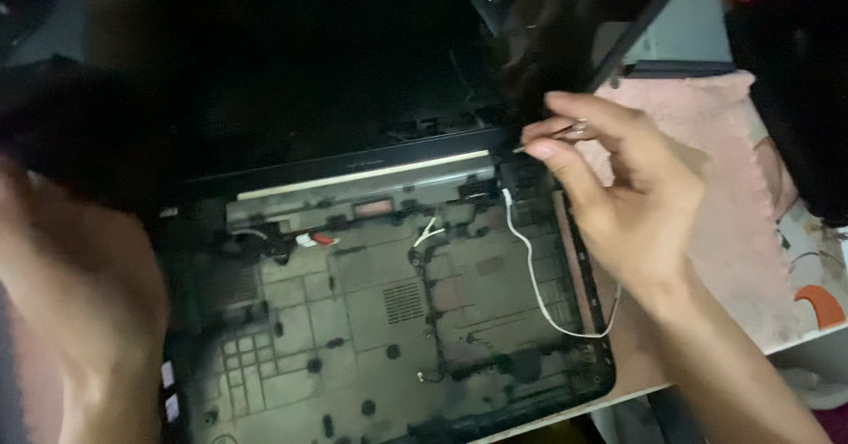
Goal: The person removes a motherboard and other internal components from a laptop chassis and then unscrews components from the screen assembly.
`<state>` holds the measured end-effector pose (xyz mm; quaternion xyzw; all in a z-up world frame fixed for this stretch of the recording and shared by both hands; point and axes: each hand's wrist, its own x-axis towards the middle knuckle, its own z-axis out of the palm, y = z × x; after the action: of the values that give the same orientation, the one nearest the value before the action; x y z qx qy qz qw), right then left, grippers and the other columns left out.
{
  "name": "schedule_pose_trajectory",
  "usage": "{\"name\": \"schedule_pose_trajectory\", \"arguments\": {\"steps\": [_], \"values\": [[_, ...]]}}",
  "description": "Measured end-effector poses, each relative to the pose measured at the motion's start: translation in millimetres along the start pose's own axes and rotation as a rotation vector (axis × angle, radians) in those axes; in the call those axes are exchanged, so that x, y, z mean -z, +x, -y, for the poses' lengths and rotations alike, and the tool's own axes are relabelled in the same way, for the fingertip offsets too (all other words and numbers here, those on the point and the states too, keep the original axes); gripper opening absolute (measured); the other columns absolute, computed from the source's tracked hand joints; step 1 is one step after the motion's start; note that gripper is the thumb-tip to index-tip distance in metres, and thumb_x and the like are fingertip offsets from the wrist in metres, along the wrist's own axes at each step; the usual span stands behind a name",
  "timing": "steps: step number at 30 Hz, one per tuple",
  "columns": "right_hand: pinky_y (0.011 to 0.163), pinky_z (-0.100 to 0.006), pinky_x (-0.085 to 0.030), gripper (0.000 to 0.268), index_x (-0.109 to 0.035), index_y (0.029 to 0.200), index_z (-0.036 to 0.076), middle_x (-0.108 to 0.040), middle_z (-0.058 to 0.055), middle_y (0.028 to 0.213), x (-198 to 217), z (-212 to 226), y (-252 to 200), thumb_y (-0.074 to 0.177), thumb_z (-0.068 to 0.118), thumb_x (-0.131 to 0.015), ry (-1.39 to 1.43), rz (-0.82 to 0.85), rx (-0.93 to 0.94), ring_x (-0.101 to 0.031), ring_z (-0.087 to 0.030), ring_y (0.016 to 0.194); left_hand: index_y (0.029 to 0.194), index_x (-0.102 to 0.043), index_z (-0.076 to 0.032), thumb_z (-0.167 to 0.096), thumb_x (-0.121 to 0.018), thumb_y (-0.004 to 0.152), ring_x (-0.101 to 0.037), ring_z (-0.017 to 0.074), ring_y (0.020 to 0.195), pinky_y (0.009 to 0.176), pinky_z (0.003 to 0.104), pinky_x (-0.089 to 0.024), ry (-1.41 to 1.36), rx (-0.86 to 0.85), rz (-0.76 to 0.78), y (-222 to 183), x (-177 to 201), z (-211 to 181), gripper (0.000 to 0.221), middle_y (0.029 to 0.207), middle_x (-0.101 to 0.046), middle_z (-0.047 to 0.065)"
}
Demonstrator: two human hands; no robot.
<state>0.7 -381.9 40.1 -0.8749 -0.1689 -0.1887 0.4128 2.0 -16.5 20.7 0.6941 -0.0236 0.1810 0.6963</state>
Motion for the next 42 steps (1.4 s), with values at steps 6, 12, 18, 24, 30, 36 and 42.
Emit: {"name": "schedule_pose_trajectory", "arguments": {"steps": [6,12,18,24,30,36,42], "values": [[0.115,-0.039,-0.063,0.034,-0.068,0.145,-0.013,-0.083,-0.026,0.124,5,-1,3,0.115,-0.006,-0.082,-0.017,0.013,0.038,-0.083,-0.029,0.116,0.169,-0.055,-0.011,-0.054,-0.040,0.126,-0.057,0.0320,0.173,0.155,0.048,-0.050,0.073,-0.021,-0.007,4,3,10,0.062,0.175,-0.059,0.017],[0.114,-0.042,-0.065,0.035,-0.065,0.149,-0.017,-0.078,-0.031,0.126,4,-6,-2,0.119,-0.012,-0.082,0.074,0.037,0.019,-0.083,-0.036,0.119,0.180,-0.049,-0.017,-0.058,-0.051,0.135,-0.045,0.0325,0.186,0.166,0.052,-0.038,-0.143,-0.062,0.065,-3,19,23,0.061,0.188,-0.050,0.014],[0.116,-0.043,-0.068,0.035,-0.060,0.155,-0.018,-0.074,-0.031,0.123,6,-9,-4,0.125,-0.018,-0.080,0.149,0.052,0.033,-0.083,-0.041,0.125,0.177,-0.053,-0.014,-0.047,-0.045,0.139,-0.047,0.0289,0.181,0.167,0.049,-0.035,-0.154,-0.153,0.115,-1,15,22,0.050,0.184,-0.052,0.014],[0.116,-0.043,-0.068,0.033,-0.060,0.156,-0.015,-0.072,-0.026,0.120,3,-10,-6,0.129,-0.016,-0.079,0.165,0.043,0.017,-0.084,-0.041,0.126,0.171,-0.055,-0.015,-0.047,-0.045,0.137,-0.049,0.0293,0.173,0.160,0.050,-0.040,-0.092,-0.163,0.109,-3,12,16,0.047,0.176,-0.054,0.014],[0.116,-0.046,-0.062,0.033,-0.065,0.154,-0.012,-0.079,-0.027,0.125,9,-12,1,0.129,-0.010,-0.085,-0.011,0.064,0.188,-0.080,-0.039,0.125,0.150,-0.052,0.007,0.006,-0.027,0.134,-0.051,0.0316,0.142,0.135,0.047,-0.046,0.469,-0.338,0.019,-3,20,19,0.030,0.148,-0.058,0.028],[0.117,-0.043,-0.067,0.040,-0.060,0.152,-0.011,-0.073,-0.029,0.128,7,-8,4,0.126,-0.011,-0.091,0.010,0.067,0.173,-0.081,-0.035,0.119,0.153,-0.050,0.005,0.003,-0.029,0.129,-0.054,0.0350,0.155,0.147,0.052,-0.045,0.289,-0.315,0.086,-4,14,12,0.032,0.156,-0.056,0.028],[0.109,-0.044,-0.063,0.036,-0.062,0.141,-0.015,-0.073,-0.030,0.124,5,-15,3,0.125,-0.012,-0.094,0.013,0.030,0.222,-0.077,-0.038,0.116,0.157,-0.054,0.016,0.025,-0.033,0.119,-0.057,0.0404,0.150,0.138,0.054,-0.048,0.489,-0.395,0.086,-6,29,32,0.044,0.154,-0.062,0.037]]}}
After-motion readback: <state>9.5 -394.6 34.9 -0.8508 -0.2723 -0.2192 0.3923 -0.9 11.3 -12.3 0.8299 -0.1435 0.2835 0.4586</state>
